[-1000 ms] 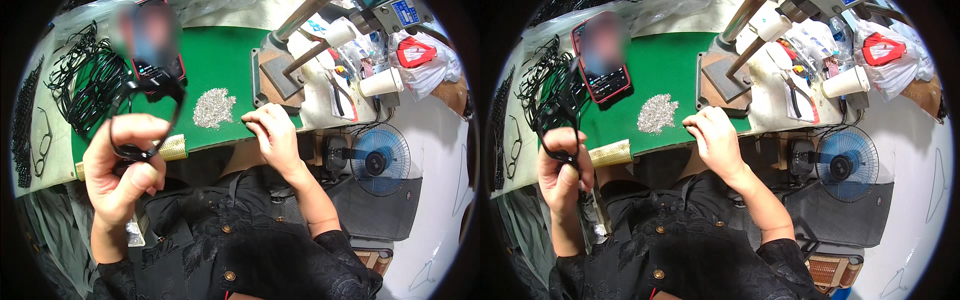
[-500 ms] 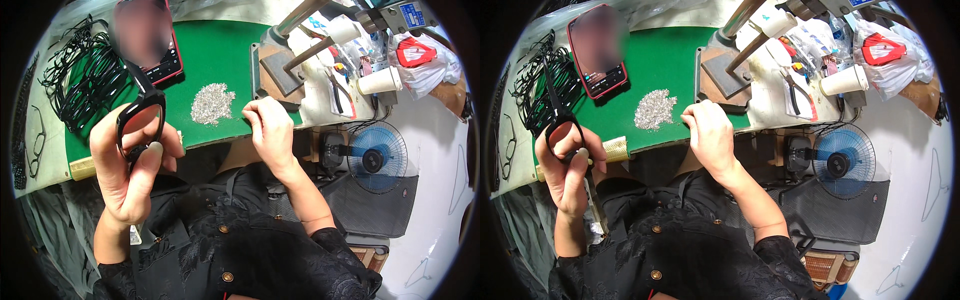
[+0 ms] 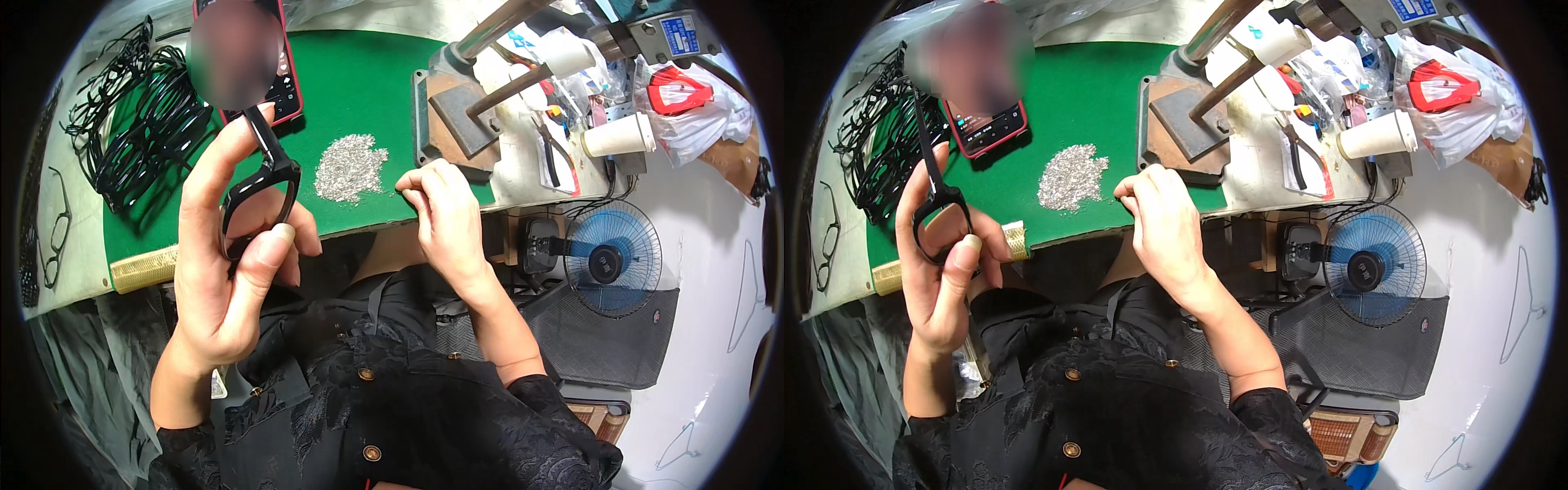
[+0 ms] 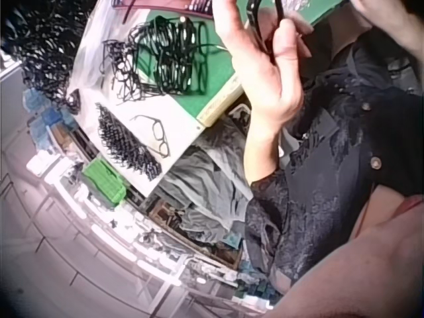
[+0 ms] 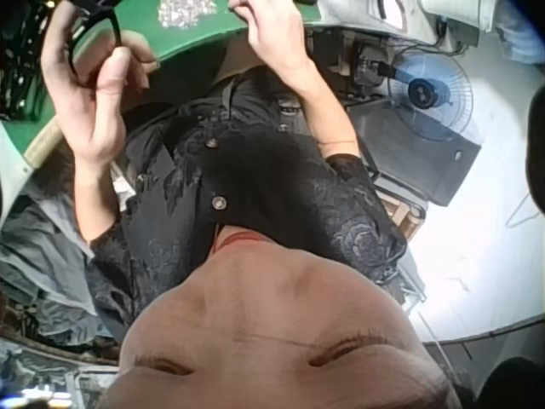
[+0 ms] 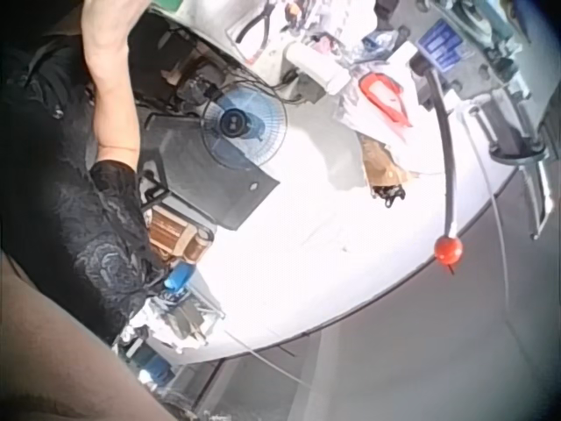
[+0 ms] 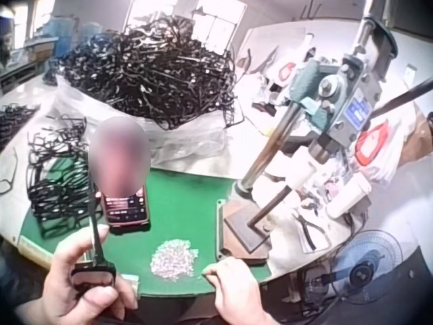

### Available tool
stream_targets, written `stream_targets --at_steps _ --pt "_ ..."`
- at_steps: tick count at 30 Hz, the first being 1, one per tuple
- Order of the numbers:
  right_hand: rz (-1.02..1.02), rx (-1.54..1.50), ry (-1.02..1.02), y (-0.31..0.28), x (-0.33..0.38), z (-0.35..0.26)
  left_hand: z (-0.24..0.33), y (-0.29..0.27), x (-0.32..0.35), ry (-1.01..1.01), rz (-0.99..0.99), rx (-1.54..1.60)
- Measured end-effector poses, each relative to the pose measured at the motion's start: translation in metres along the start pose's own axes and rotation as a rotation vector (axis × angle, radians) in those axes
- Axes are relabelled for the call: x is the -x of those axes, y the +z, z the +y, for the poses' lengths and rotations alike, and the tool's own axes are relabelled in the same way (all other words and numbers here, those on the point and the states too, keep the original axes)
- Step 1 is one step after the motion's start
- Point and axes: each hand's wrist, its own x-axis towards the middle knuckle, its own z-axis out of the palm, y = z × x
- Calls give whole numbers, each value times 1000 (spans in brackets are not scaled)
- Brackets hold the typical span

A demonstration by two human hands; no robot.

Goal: The person repeatedly picks up black eyeglass frames and small metal components from a green work surface. They insert the components into the frame arms and use a red-handled tool to secure them. The person handles the frames one at a time, placing finished units aside.

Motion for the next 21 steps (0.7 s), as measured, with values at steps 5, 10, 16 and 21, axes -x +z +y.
stream_targets --at_steps 5,10,16,21 --pt "-34 66 -25 -1 -1 -3 -1 -3 -1 -31 -51 31" --pt "-36 168 -23 1 -3 -8 -2 -2 1 -25 -34 -9" --pt "-53 197 -60 1 -1 -7 4 -8 -1 -82 -105 -40" --pt "-64 151 -142 -1 1 0 6 -7 -1 -87 -112 -85"
